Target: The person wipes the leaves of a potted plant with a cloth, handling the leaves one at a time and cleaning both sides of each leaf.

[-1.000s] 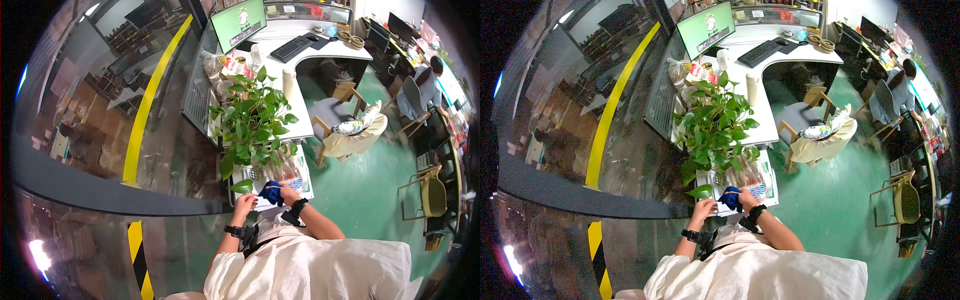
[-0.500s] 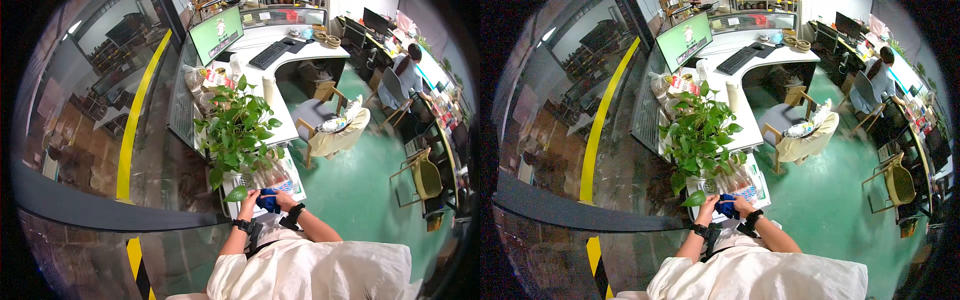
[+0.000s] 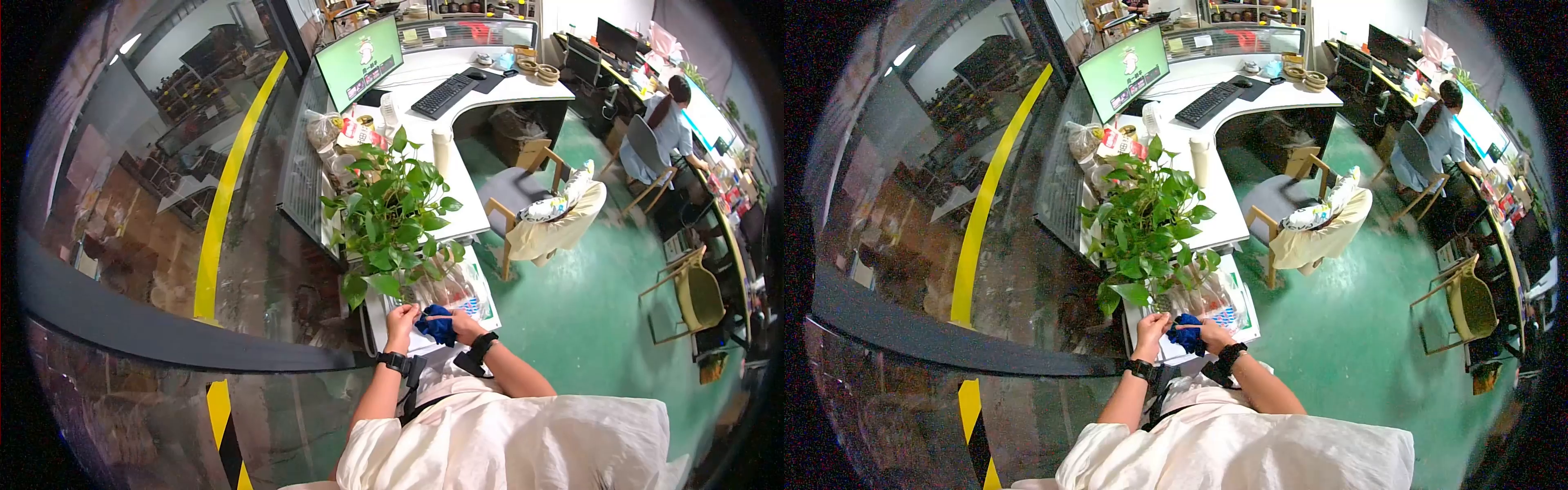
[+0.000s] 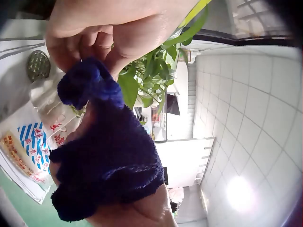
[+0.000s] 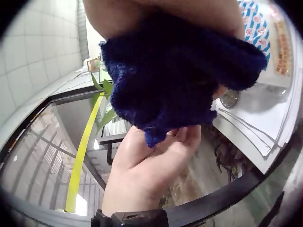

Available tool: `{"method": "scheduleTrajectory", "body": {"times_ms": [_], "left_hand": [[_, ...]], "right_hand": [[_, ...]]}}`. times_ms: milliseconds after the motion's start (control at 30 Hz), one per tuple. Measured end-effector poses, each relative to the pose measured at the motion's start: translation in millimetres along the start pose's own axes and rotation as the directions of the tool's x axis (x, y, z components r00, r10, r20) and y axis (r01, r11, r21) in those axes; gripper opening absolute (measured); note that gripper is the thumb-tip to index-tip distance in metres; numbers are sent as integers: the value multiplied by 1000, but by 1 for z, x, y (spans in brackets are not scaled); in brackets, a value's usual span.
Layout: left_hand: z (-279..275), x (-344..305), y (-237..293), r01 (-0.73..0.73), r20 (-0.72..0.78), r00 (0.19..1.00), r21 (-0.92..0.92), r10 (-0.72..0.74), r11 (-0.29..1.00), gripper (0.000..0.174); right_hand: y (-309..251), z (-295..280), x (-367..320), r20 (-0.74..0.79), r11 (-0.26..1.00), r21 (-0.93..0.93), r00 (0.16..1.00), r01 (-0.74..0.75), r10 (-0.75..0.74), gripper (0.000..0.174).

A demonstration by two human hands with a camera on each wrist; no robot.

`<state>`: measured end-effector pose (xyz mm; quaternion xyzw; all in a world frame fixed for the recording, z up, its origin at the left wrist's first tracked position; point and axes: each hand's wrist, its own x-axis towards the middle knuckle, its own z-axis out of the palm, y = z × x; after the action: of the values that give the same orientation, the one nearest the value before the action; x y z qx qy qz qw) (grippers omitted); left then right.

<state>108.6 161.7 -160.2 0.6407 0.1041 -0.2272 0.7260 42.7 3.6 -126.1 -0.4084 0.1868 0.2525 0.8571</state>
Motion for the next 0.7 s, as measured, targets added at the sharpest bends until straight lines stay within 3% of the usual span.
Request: {"method": "scheduleTrajectory", "body": {"times_ms": [167, 233, 467, 567, 700], "left_hand": [[-1, -2, 1, -37, -11, 999, -110, 36, 993, 12], [-5, -3, 1, -49, 40, 998, -102, 53, 994, 12], [8, -18, 9, -47, -7, 999, -41, 46, 998, 19], [7, -18, 12, -9, 122, 992, -46, 15, 999, 17], [1, -17, 11, -61, 79, 995, -49, 65, 997, 15]], "right_hand": [[15, -5, 11, 32, 980, -134, 989, 146, -142, 25], [12, -2, 8, 24, 985, -131, 994, 108, -106, 24], [5, 6, 1, -90, 998, -32, 994, 53, -55, 28], [9, 2, 5, -46, 991, -121, 997, 56, -62, 28], [2, 11, -5, 29, 987, -130, 995, 95, -92, 25]]}}
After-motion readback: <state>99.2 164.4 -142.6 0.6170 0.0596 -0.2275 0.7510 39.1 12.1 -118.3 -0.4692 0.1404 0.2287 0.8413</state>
